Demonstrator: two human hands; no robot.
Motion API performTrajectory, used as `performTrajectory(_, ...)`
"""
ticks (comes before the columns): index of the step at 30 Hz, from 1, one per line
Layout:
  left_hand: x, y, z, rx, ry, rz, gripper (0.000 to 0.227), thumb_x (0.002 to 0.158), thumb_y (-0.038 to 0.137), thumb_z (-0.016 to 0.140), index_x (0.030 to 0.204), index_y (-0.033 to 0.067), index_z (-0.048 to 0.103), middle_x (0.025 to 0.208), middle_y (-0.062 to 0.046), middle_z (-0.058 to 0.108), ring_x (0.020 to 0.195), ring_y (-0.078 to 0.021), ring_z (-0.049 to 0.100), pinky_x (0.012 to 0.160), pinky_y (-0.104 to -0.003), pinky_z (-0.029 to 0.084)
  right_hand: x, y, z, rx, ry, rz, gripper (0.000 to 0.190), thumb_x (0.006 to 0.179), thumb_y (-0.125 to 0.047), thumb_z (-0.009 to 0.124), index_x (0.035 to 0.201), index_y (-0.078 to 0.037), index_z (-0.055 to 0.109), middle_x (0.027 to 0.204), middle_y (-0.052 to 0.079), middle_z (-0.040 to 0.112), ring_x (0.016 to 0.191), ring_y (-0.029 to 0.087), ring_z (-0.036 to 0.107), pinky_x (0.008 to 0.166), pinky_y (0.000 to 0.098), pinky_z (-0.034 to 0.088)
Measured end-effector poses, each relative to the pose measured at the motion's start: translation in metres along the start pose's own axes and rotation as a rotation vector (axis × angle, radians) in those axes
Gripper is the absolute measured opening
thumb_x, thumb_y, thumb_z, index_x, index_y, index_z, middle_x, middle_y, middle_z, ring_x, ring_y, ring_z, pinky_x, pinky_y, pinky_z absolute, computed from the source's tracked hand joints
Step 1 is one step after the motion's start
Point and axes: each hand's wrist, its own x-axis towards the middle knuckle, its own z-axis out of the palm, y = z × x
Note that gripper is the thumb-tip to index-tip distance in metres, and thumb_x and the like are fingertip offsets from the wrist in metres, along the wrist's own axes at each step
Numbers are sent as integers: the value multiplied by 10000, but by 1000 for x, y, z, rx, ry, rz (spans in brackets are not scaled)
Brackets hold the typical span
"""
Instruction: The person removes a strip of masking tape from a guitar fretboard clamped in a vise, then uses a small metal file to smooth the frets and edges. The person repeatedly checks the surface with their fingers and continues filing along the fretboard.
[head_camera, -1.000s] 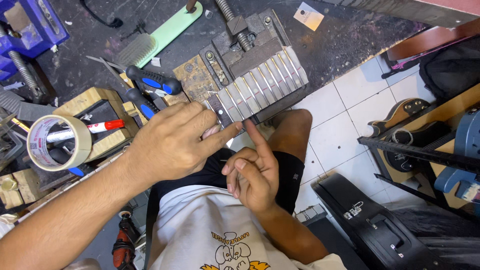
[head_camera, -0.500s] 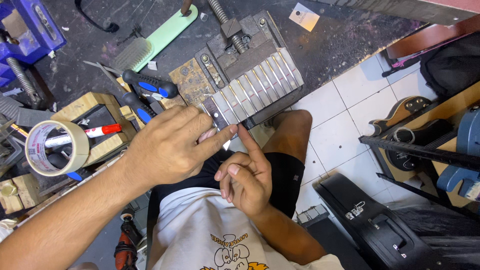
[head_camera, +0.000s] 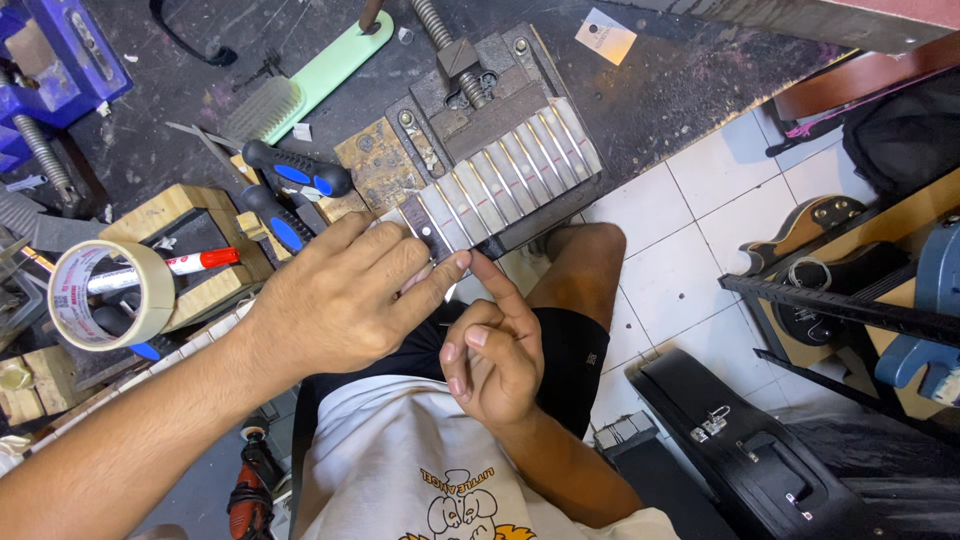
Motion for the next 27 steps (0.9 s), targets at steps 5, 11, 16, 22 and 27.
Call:
performTrajectory(5, 0, 0, 1, -12, 12, 5, 230, 1106, 90, 552, 1231, 56, 743, 869, -44, 551, 766, -237, 557, 677, -381, 443, 4, 2, -10, -15, 9, -3, 653, 944, 40, 492, 1587, 133, 426, 669, 180, 587, 358, 195, 400, 363, 254, 390)
performTrajectory(11, 2, -1, -3, -45, 56, 12, 219, 1126, 91, 543, 1225, 9, 719, 828, -51, 506, 731, -247, 526, 658, -394, 432, 6, -1, 8, -63, 16, 35, 631, 908, 9, 507, 1519, 163, 458, 649, 171, 620, 357, 162, 417, 317, 228, 275)
performTrajectory(16, -7, -4, 2, -192, 93, -33, 259, 1085, -4, 536, 1275, -35, 709, 856, -91, 534, 776, -268, 574, 694, -422, 544, -3, -4, 3, -124, -34, -15, 658, 924, 32, 512, 1569, 143, 444, 658, 178, 620, 397, 175, 454, 369, 253, 390)
performTrajectory(22, -5, -4, 3, -152, 95, -9, 292, 1067, -9, 531, 1251, 18, 756, 833, -53, 511, 747, -230, 535, 675, -379, 510, 0, -1, -2, -77, 28, -20, 675, 933, 53, 487, 1597, 138, 402, 679, 177, 604, 390, 189, 431, 399, 249, 405)
performTrajectory(27, -3, -2, 1, -19, 24, -10, 273, 1121, 98, 539, 1311, 86, 735, 875, -16, 539, 772, -209, 540, 727, -368, 487, 2, 1, -7, 3, 10, -22, 644, 961, 55, 490, 1591, 146, 394, 707, 199, 600, 383, 193, 400, 383, 252, 399)
